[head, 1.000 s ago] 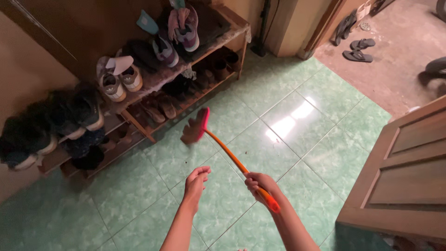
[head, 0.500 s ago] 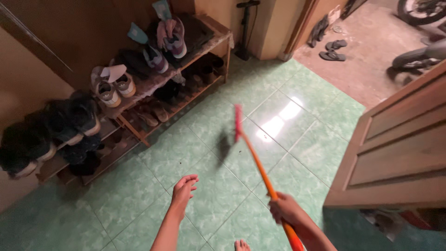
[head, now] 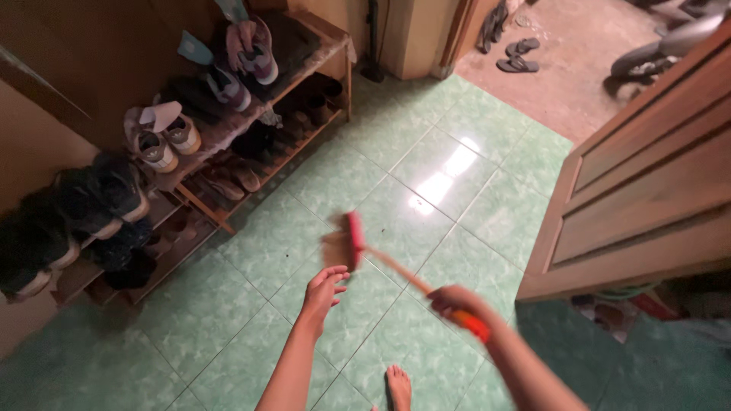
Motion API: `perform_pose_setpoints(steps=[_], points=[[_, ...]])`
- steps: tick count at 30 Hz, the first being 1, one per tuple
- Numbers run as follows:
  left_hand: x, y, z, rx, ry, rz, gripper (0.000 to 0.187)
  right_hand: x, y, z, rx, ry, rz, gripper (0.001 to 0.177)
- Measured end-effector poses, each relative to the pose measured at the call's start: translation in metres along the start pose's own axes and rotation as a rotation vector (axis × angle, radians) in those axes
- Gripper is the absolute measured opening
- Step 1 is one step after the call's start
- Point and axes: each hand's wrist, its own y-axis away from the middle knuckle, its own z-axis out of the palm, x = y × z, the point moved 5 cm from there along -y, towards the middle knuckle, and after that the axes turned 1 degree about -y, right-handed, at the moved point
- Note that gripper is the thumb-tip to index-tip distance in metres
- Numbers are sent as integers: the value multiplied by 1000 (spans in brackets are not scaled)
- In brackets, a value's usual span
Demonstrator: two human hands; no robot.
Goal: The person sweeps the tiled floor using a broom, moving dust and debris along the base of walls, around furniture, and near a doorway.
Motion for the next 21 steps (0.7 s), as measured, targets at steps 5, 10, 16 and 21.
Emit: perform_pose_setpoints(steps=[5, 10, 16, 21], points=[[-6, 4, 1, 7, -20, -22, 36, -37, 45, -77, 72, -49, -41, 25], [-10, -6, 12, -3, -76, -44, 35, -67, 162, -68, 367, 132, -256, 11], [2, -19, 60, -68, -122, -55, 36, -30, 242, -48, 75, -27, -67, 26], [12, -17, 111, -119, -171, -41, 36, 7, 191, -13, -201, -203, -66, 24]])
